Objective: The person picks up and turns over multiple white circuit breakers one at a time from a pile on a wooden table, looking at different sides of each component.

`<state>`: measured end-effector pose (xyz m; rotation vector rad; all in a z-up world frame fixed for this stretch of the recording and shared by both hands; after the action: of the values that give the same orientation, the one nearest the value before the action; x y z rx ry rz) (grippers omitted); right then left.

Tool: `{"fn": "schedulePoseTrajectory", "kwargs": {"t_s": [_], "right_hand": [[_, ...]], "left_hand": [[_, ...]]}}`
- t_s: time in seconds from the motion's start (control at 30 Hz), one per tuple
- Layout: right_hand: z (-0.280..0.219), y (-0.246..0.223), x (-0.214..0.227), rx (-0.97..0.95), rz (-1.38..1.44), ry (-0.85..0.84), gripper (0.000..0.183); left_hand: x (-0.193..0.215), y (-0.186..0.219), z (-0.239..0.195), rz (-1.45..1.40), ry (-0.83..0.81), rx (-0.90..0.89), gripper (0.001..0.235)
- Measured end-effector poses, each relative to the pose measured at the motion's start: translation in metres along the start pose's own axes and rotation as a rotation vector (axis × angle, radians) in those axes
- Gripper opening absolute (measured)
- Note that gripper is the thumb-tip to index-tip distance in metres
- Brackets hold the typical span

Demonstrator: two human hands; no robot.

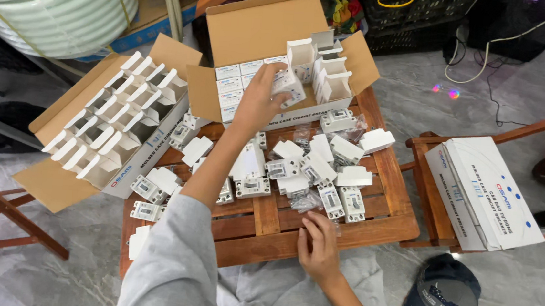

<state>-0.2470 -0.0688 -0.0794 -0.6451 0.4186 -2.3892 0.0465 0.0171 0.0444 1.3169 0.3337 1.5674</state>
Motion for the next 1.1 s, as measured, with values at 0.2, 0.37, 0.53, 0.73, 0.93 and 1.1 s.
{"fn": "schedulePoseTrajectory", "kwargs": {"t_s": [0.2, 0.37, 0.53, 0.73, 0.93, 1.1], "right_hand": [[-0.004, 0.006, 0.0, 0.01, 0.007, -0.032, 0.024], [-0.001, 0.006, 0.002, 0.0, 0.045, -0.05, 0.022], [0.013, 0.031, 0.012, -0.198, 0.16, 0.022, 0.023], [0.118, 0.146, 0.059, -0.754, -0.171, 0.113, 0.052], [0.15, 0.189, 0.027, -1.023, -0.467, -0.611, 0.1], [0.127, 0.225, 0.024, -1.095, -0.255, -0.33, 0.102]], "left_hand": [[-0.047, -0.061, 0.01, 0.503, 0.023, -0.342, 0.05], [-0.055, -0.071, 0.009, 0.633, 0.126, -0.359, 0.03], [-0.031, -0.013, -0.023, 0.746, 0.24, -0.471, 0.011], [-0.022, 0.056, -0.138, 0.328, 0.224, -0.31, 0.02], [-0.042, 0.067, -0.248, 0.016, 0.131, -0.152, 0.023], [-0.021, 0.058, -0.294, -0.031, 0.084, 0.082, 0.03]]}}
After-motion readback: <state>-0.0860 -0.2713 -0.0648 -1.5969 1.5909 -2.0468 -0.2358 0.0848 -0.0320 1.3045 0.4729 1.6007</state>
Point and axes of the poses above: each hand's wrist, its own z-axis towards the middle knuckle, its own x-axis out of the back of the hand, y = z × x, the point moved 5 cm from there along z, towards the middle knuckle, and after that the axes turned 7 degrees about y, right-handed, at the moved point
